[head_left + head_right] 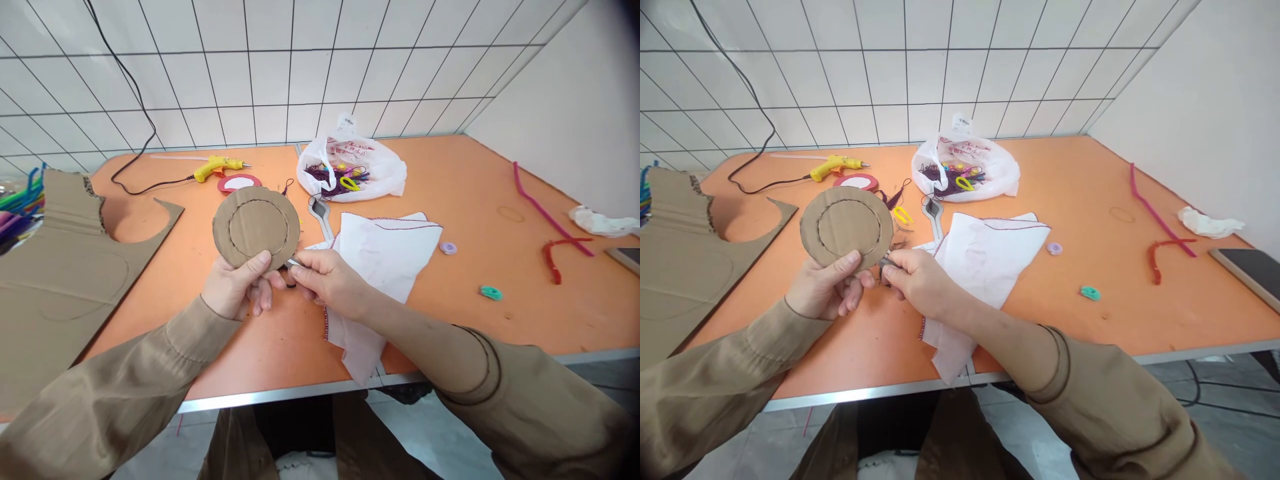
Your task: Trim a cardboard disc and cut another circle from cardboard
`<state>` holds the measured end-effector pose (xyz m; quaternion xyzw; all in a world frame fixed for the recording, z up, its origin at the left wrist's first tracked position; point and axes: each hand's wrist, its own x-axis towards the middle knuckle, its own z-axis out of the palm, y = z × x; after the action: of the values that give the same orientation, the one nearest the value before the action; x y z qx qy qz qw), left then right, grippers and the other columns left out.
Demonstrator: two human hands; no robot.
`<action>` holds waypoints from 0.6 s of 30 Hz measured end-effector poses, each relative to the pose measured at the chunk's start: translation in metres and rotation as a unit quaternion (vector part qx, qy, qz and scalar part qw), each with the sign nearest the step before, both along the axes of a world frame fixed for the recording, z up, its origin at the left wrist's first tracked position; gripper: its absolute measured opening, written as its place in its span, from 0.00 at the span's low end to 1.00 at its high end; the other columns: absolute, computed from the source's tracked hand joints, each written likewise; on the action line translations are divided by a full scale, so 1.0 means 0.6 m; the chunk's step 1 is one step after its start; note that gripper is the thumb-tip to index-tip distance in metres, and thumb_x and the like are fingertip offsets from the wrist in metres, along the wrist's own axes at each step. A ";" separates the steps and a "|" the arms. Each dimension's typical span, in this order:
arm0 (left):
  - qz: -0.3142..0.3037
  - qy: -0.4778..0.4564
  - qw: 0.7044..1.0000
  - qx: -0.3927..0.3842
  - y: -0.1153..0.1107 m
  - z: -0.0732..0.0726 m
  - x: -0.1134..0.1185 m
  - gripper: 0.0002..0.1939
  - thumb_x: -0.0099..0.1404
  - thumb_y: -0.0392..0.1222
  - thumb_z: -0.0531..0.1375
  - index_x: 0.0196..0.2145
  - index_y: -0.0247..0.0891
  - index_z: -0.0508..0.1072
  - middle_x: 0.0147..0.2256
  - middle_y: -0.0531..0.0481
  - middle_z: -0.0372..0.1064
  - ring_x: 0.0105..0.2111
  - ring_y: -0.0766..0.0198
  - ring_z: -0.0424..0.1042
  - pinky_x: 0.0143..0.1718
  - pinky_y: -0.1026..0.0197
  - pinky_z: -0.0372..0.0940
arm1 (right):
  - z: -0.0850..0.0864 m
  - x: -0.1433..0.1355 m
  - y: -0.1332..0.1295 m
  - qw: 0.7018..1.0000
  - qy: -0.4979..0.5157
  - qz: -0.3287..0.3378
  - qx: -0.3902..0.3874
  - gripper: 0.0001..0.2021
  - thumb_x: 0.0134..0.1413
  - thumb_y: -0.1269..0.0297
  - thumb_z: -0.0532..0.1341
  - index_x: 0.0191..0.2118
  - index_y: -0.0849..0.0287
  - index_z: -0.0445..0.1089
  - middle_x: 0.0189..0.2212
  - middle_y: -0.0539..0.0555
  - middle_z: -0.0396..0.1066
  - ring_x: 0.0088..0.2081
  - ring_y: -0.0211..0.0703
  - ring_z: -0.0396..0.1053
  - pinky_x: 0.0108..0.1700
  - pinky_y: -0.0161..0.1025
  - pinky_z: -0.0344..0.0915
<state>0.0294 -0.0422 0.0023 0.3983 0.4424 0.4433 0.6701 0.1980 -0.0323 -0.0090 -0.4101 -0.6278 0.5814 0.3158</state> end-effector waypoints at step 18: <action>0.012 0.001 1.000 0.026 0.018 -0.025 0.007 0.21 0.48 0.54 0.69 0.19 0.32 0.69 0.19 0.52 0.70 0.09 0.75 0.59 0.05 0.70 0.49 | -0.016 -0.020 -0.004 0.991 0.076 -0.042 -0.105 0.10 0.55 0.60 0.56 0.27 0.58 0.58 0.15 0.42 0.58 0.13 0.27 0.48 0.14 0.29 0.44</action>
<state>0.0335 -0.0316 -0.0129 0.4108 0.4358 0.4622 0.6540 0.1859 -0.0346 -0.0185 -0.4216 -0.5202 0.6595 0.3417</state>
